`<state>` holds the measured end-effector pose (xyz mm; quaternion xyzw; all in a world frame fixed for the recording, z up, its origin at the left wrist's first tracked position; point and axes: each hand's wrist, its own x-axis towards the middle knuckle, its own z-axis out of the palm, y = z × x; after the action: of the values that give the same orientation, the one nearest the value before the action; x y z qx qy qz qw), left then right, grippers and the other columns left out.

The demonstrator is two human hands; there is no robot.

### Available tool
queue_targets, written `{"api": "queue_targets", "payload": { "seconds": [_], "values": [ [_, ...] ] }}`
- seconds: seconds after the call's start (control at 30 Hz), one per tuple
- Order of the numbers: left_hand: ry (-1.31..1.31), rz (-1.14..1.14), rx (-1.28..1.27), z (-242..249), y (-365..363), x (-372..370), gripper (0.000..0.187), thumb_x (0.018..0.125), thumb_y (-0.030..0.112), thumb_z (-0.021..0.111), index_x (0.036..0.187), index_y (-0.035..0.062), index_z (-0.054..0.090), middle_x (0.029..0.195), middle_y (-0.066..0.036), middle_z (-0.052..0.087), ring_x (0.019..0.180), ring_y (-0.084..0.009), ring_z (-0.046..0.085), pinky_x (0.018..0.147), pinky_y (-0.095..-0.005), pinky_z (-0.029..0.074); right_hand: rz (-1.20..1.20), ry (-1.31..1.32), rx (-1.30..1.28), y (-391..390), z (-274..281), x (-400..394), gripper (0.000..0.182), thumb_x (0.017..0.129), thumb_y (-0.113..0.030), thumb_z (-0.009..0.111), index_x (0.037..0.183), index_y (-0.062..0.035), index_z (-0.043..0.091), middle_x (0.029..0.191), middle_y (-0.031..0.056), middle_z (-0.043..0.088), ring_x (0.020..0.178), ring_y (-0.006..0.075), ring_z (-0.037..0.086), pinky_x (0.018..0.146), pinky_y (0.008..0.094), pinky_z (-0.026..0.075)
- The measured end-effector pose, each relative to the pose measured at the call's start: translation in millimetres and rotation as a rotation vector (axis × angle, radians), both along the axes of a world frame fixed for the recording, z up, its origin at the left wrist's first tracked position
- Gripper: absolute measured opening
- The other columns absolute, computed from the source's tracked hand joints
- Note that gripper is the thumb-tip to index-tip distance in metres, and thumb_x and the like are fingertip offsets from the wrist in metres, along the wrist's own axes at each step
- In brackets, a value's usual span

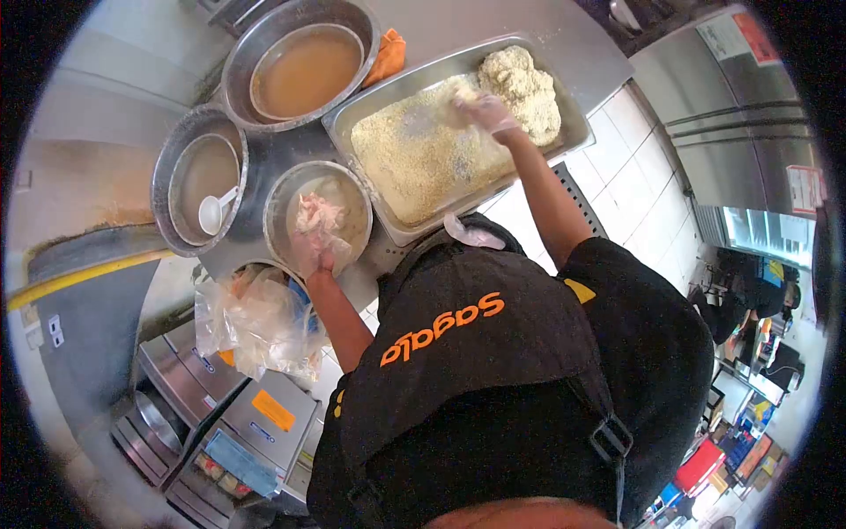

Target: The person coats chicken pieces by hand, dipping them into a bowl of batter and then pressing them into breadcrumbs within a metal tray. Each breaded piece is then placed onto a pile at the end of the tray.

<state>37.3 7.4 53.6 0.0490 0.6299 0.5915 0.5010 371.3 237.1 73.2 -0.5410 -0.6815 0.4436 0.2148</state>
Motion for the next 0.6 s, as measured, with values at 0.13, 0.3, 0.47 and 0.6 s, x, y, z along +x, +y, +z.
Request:
{"api": "queue_targets", "payload": {
  "seconds": [0.13,0.3,0.47,0.6],
  "values": [
    [0.373,-0.174,0.095,-12,-6,-5,0.030,0.081,0.015,0.051,0.106,-0.0007,0.052,0.097,-0.010,0.058,0.079,-0.0204,0.057,0.068,-0.0292,0.047,-0.377,0.063,-0.214,43,8,37,0.044,0.075,-0.029,0.066,0.105,0.0014,0.054,0.098,0.0100,0.060,0.085,0.0176,0.057,0.072,0.0261,0.047],
    [0.365,-0.223,0.074,-3,-5,-4,0.032,0.083,0.019,0.050,0.108,-0.0015,0.051,0.098,-0.009,0.057,0.084,-0.0179,0.056,0.072,-0.0278,0.046,-0.218,0.248,0.020,126,-37,103,0.032,0.079,-0.023,0.062,0.100,-0.0006,0.055,0.093,0.0080,0.060,0.081,0.0168,0.057,0.067,0.0268,0.049],
    [0.989,-0.638,-0.004,-64,-12,-50,0.034,0.075,0.015,0.056,0.105,0.0004,0.054,0.095,-0.006,0.058,0.081,-0.0167,0.055,0.068,-0.0279,0.045,-0.349,0.277,-0.128,151,-27,124,0.029,0.073,-0.021,0.066,0.097,-0.0062,0.058,0.092,0.0068,0.061,0.083,0.0169,0.058,0.069,0.0286,0.049],
    [0.235,-0.139,-0.174,-8,-9,-14,0.028,0.074,0.009,0.056,0.101,0.0020,0.056,0.091,-0.005,0.059,0.080,-0.0198,0.056,0.068,-0.0290,0.045,-0.467,-0.559,0.147,135,20,113,0.030,0.072,-0.033,0.060,0.095,-0.0131,0.062,0.100,0.0092,0.061,0.092,0.0226,0.058,0.076,0.0343,0.047]
  ]
}}
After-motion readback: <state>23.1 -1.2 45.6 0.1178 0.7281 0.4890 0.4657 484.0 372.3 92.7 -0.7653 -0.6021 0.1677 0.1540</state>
